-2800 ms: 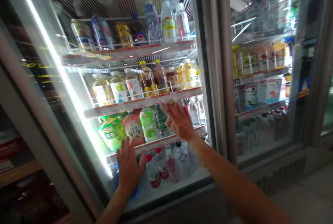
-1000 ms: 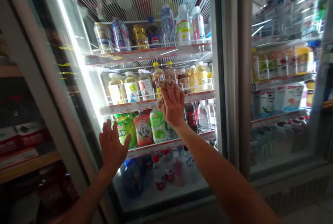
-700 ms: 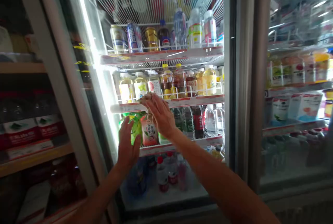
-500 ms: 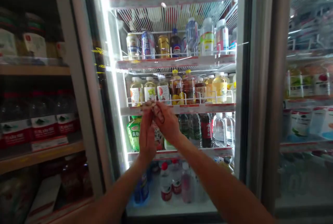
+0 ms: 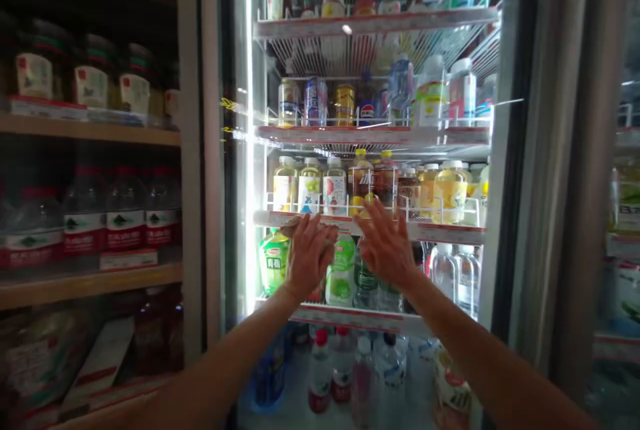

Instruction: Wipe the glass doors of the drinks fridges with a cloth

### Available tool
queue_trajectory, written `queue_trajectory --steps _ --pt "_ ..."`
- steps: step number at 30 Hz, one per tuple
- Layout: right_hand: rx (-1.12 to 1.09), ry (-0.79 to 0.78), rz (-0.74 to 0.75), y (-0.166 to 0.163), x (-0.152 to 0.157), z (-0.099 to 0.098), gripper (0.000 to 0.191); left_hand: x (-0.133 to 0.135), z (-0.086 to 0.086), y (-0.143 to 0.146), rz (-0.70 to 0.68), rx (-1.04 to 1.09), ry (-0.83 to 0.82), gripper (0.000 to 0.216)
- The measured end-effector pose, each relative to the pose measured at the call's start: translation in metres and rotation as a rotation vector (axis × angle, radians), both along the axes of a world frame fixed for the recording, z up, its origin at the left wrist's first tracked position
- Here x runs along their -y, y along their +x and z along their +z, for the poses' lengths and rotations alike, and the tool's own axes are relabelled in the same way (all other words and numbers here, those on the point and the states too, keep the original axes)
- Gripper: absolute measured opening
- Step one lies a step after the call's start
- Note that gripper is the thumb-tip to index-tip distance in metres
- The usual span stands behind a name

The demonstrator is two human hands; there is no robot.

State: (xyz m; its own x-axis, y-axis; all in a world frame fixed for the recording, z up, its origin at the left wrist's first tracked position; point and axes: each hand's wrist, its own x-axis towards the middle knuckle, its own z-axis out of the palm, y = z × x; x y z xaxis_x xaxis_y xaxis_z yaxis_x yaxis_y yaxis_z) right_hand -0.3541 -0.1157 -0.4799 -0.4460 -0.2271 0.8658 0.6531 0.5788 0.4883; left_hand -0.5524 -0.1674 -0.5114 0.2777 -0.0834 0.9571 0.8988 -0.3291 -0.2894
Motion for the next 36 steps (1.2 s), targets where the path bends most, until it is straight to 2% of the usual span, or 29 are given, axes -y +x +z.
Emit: queue_trajectory --steps 2,3,4,6,7,8,9,12,13,14,15,17,18,19,20,22,23,24,25,28,29,30,33,34,35,36 --pt "-0.161 0.013 -0.107 0.024 -0.010 0.016 0.049 -0.002 0.019 -0.013 0.057 -0.127 0.047 0.035" --pt "-0.199 0.028 -0.141 0.033 -0.013 0.024 0.048 -0.002 0.033 -0.022 0.073 -0.115 0.082 0.037" --pt "-0.217 0.040 -0.162 0.040 -0.017 0.029 0.047 -0.001 0.048 -0.031 0.090 -0.046 0.116 0.040" --pt "-0.218 0.043 -0.184 0.047 -0.021 0.034 0.047 0.001 0.070 -0.043 0.139 0.224 0.161 0.050" --pt "-0.218 0.036 -0.192 0.048 -0.022 0.033 0.048 0.002 0.076 -0.043 0.158 0.298 0.149 0.055" --pt "-0.222 0.030 -0.196 0.049 -0.023 0.032 0.049 0.002 0.078 -0.040 0.171 0.281 0.112 0.058" --pt "-0.225 0.032 -0.195 0.049 -0.024 0.030 0.049 0.002 0.076 -0.036 0.172 0.169 0.059 0.060" --pt "-0.214 0.071 -0.163 0.048 -0.025 0.026 0.050 0.003 0.071 -0.028 0.148 -0.364 -0.090 0.056" --pt "-0.211 0.082 -0.152 0.048 -0.025 0.026 0.050 0.005 0.074 -0.031 0.158 -0.426 -0.108 0.052" --pt "-0.208 0.086 -0.145 0.048 -0.025 0.026 0.050 0.007 0.078 -0.038 0.182 -0.383 -0.101 0.048" --pt "-0.209 0.083 -0.144 0.048 -0.025 0.026 0.051 0.010 0.083 -0.045 0.216 -0.246 -0.076 0.045" --pt "-0.216 0.071 -0.146 0.048 -0.025 0.027 0.052 0.014 0.089 -0.057 0.274 0.126 0.015 0.043" --pt "-0.217 0.068 -0.145 0.048 -0.025 0.027 0.053 0.015 0.086 -0.058 0.279 0.227 0.049 0.043" --pt "-0.217 0.068 -0.143 0.048 -0.026 0.027 0.053 0.015 0.080 -0.056 0.263 0.220 0.063 0.043" --pt "-0.216 0.071 -0.139 0.048 -0.026 0.027 0.053 0.014 0.071 -0.052 0.231 0.093 0.042 0.042" --pt "-0.212 0.083 -0.133 0.049 -0.026 0.027 0.051 0.013 0.052 -0.044 0.138 -0.325 -0.025 0.039" --pt "-0.208 0.089 -0.133 0.049 -0.026 0.027 0.050 0.014 0.045 -0.044 0.124 -0.461 -0.050 0.038" --pt "-0.205 0.096 -0.134 0.050 -0.026 0.027 0.048 0.015 0.041 -0.047 0.130 -0.506 -0.060 0.037" --pt "-0.202 0.101 -0.137 0.050 -0.025 0.028 0.048 0.016 0.039 -0.053 0.166 -0.450 -0.055 0.037" --pt "-0.211 0.095 -0.143 0.049 -0.025 0.028 0.047 0.022 0.041 -0.077 0.321 0.064 0.035 0.043" --pt "-0.218 0.087 -0.145 0.048 -0.025 0.028 0.047 0.023 0.039 -0.081 0.337 0.157 0.068 0.046" --pt "-0.226 0.082 -0.146 0.048 -0.025 0.028 0.048 0.023 0.034 -0.083 0.324 0.143 0.081 0.049" --pt "-0.222 0.079 -0.137 0.049 -0.025 0.027 0.049 0.025 0.016 -0.081 0.217 -0.328 -0.017 0.049" --pt "-0.217 0.082 -0.131 0.049 -0.026 0.027 0.049 0.026 0.012 -0.082 0.217 -0.402 -0.049 0.048" --pt "-0.213 0.085 -0.126 0.049 -0.026 0.027 0.049 0.027 0.010 -0.085 0.246 -0.364 -0.058 0.047" --pt "-0.213 0.088 -0.121 0.049 -0.026 0.027 0.049 0.028 0.010 -0.090 0.292 -0.223 -0.034 0.047"
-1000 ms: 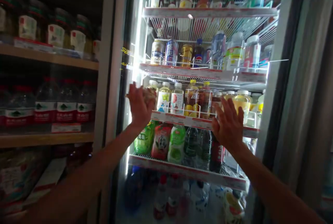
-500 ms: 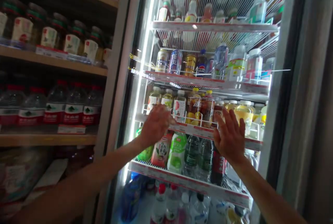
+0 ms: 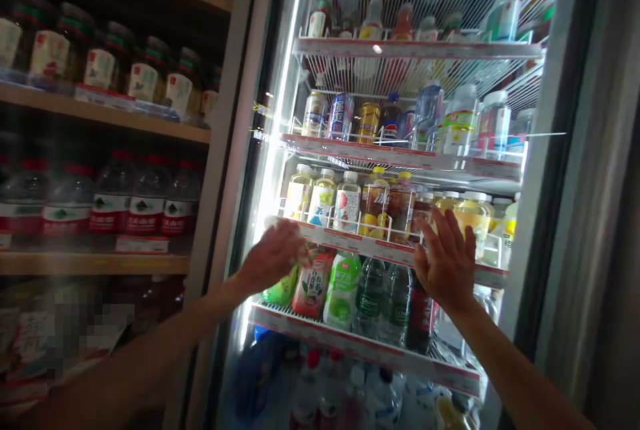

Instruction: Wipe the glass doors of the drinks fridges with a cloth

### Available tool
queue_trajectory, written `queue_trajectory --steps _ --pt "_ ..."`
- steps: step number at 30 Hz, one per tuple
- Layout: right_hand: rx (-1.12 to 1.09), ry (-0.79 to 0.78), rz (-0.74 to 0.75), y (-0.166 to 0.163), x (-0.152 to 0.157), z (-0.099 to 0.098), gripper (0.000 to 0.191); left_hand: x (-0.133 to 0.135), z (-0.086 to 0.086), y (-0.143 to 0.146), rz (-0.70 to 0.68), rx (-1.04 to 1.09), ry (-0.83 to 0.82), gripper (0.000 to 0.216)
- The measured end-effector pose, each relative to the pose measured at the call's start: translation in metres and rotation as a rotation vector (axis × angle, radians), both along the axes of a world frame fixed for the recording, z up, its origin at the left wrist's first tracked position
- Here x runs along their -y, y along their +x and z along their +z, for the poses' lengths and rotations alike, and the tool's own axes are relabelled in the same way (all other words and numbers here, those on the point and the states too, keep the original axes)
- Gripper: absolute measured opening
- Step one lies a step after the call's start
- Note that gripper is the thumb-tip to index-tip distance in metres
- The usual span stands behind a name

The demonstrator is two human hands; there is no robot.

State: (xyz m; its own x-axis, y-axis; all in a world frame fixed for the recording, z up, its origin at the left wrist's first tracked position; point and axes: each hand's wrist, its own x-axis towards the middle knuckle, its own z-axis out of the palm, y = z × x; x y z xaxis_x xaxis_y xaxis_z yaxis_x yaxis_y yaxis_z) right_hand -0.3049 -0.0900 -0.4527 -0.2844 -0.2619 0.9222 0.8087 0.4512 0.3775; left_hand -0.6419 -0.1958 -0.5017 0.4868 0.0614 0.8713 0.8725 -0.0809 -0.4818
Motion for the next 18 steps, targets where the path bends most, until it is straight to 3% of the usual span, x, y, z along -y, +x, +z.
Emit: queue_trajectory --steps 3,4,8,9,12,14,18 --pt "-0.008 0.013 -0.007 0.000 0.000 0.000 0.048 0.004 0.001 -0.012 0.071 0.404 0.179 0.052" --pt "-0.011 0.015 -0.012 0.000 0.001 0.000 0.048 0.004 0.000 -0.014 0.051 0.381 0.173 0.054" --pt "-0.014 0.003 -0.026 -0.001 0.000 0.000 0.047 0.006 -0.001 -0.017 -0.095 -0.155 -0.061 0.053" --pt "-0.016 -0.003 -0.026 -0.001 0.000 0.000 0.047 0.006 0.002 -0.020 -0.105 -0.157 -0.056 0.052" --pt "-0.025 -0.015 -0.013 -0.001 0.000 0.000 0.047 0.007 0.015 -0.029 -0.048 0.236 0.150 0.053" --pt "-0.024 -0.011 -0.006 -0.001 0.001 0.000 0.047 0.006 0.017 -0.030 -0.005 0.322 0.186 0.055" --pt "-0.011 0.016 -0.008 -0.001 0.000 0.000 0.046 0.006 0.015 -0.027 -0.047 -0.218 -0.138 0.053"
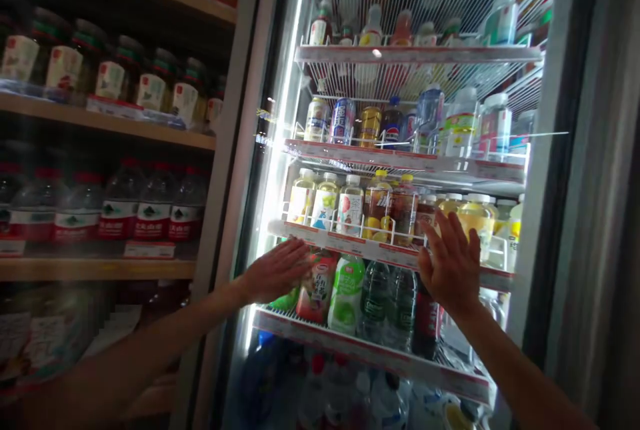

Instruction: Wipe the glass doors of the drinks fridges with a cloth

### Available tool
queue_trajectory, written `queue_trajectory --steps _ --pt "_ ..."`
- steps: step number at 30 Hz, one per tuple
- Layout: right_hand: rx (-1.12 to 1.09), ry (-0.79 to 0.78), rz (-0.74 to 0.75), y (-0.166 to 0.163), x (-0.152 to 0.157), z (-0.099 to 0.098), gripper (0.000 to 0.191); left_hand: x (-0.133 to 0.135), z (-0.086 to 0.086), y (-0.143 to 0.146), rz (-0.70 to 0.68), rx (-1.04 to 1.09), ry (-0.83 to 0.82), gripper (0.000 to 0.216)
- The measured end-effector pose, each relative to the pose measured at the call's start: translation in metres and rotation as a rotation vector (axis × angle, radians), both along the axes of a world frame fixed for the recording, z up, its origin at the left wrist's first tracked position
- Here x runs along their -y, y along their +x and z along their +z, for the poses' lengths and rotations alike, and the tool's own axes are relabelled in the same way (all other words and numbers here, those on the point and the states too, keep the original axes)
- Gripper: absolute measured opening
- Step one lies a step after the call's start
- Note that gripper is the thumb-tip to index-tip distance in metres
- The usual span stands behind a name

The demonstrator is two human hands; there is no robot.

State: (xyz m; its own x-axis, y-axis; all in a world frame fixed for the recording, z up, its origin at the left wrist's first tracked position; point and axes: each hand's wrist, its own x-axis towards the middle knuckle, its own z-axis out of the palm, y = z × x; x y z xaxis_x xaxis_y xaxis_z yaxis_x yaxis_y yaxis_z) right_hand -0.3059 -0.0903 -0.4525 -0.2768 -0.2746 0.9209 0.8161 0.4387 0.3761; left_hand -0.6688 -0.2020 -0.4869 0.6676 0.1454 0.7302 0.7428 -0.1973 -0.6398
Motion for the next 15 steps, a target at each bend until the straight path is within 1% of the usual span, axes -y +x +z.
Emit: queue_trajectory --steps 1,2,4,5,6,7,9,10,11,14,15 --pt "0.003 0.002 -0.001 0.000 0.000 0.000 0.046 0.001 0.002 -0.001 -0.012 -0.027 -0.010 0.054" --pt "0.003 0.001 -0.002 0.000 -0.001 0.000 0.046 0.001 0.006 -0.002 -0.011 0.047 0.037 0.055" --pt "0.000 -0.001 -0.004 -0.001 -0.001 -0.001 0.047 0.001 0.013 -0.004 0.018 0.349 0.228 0.059" --pt "-0.001 -0.002 -0.002 -0.001 -0.002 -0.001 0.048 0.001 0.016 -0.003 0.035 0.453 0.298 0.060" --pt "-0.001 0.000 0.002 -0.001 -0.002 -0.001 0.049 0.000 0.017 -0.002 0.044 0.463 0.313 0.061" --pt "-0.001 0.004 0.010 -0.001 -0.002 -0.001 0.050 0.000 0.018 0.001 0.039 0.375 0.276 0.062" --pt "0.006 0.002 0.029 0.000 -0.002 0.000 0.051 -0.002 0.019 0.007 0.012 0.075 0.138 0.062" --pt "0.014 -0.006 0.038 0.001 -0.001 0.000 0.052 -0.004 0.021 0.010 0.007 -0.002 0.101 0.061" --pt "0.024 -0.018 0.046 0.001 0.000 0.001 0.052 -0.005 0.024 0.013 0.012 0.022 0.116 0.061" --pt "0.009 -0.045 0.063 0.001 0.003 0.000 0.055 -0.012 0.035 0.027 0.045 0.434 0.308 0.061" --pt "-0.004 -0.048 0.067 0.000 0.005 0.000 0.056 -0.014 0.039 0.033 0.040 0.474 0.318 0.061"
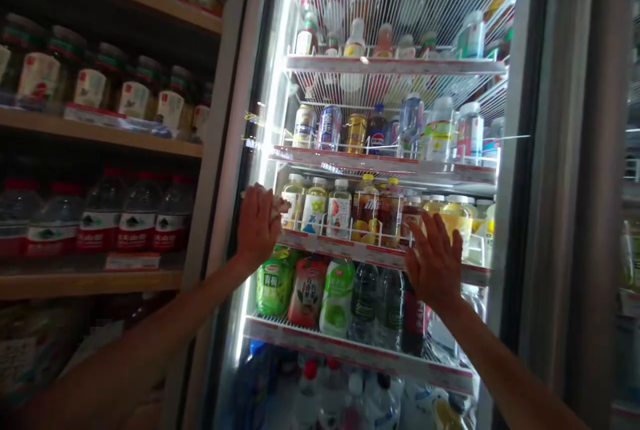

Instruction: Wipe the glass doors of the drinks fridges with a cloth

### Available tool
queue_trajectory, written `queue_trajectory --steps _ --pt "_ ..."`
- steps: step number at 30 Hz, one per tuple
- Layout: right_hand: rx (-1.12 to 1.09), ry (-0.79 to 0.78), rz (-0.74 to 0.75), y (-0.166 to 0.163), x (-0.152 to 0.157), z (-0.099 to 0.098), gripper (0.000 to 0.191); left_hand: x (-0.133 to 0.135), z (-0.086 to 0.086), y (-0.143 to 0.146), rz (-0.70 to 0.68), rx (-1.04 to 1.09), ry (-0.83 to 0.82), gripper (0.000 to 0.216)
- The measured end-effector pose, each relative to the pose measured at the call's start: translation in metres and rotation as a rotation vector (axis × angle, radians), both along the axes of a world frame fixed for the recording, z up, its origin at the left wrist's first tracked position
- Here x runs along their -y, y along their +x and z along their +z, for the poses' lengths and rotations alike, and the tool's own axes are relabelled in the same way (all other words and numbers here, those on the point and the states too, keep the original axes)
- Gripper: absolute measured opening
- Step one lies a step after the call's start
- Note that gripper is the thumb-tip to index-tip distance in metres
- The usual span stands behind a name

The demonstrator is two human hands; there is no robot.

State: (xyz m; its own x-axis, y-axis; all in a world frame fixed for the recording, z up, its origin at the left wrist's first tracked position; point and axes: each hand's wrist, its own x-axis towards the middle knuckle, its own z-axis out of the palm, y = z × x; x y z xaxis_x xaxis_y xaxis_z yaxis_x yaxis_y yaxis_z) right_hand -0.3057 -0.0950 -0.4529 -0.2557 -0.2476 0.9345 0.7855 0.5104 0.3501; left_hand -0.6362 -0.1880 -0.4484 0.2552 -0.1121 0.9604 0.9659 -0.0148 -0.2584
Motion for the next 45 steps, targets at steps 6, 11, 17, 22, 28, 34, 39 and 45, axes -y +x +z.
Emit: queue_trajectory --steps 6,11,17,22,28,34,39,45 --pt "0.126 -0.026 0.016 -0.004 0.010 -0.003 0.062 -0.007 0.023 0.022 0.008 -0.436 -0.196 0.057" --pt "0.044 -0.039 0.027 0.002 0.016 0.004 0.059 -0.014 0.036 0.031 -0.005 -0.251 -0.096 0.057" --pt "0.054 -0.057 0.008 0.015 0.015 0.005 0.058 -0.021 0.052 0.055 -0.005 -0.301 -0.133 0.049" --pt "0.036 -0.074 -0.022 0.032 0.013 0.006 0.057 -0.028 0.056 0.078 -0.026 -0.583 -0.215 0.049" --pt "-0.020 -0.078 -0.027 0.053 0.019 0.012 0.054 -0.039 0.070 0.106 -0.035 -0.220 -0.106 0.048" --pt "-0.028 -0.086 -0.064 0.079 0.024 0.013 0.050 -0.049 0.062 0.143 -0.067 -0.848 -0.293 0.048" --pt "-0.068 -0.094 -0.077 0.101 0.029 0.014 0.049 -0.056 0.059 0.166 -0.101 -0.460 -0.194 0.048" --pt "-0.120 -0.098 -0.132 0.123 0.032 0.017 0.052 -0.070 0.062 0.199 -0.116 -0.586 -0.229 0.046"
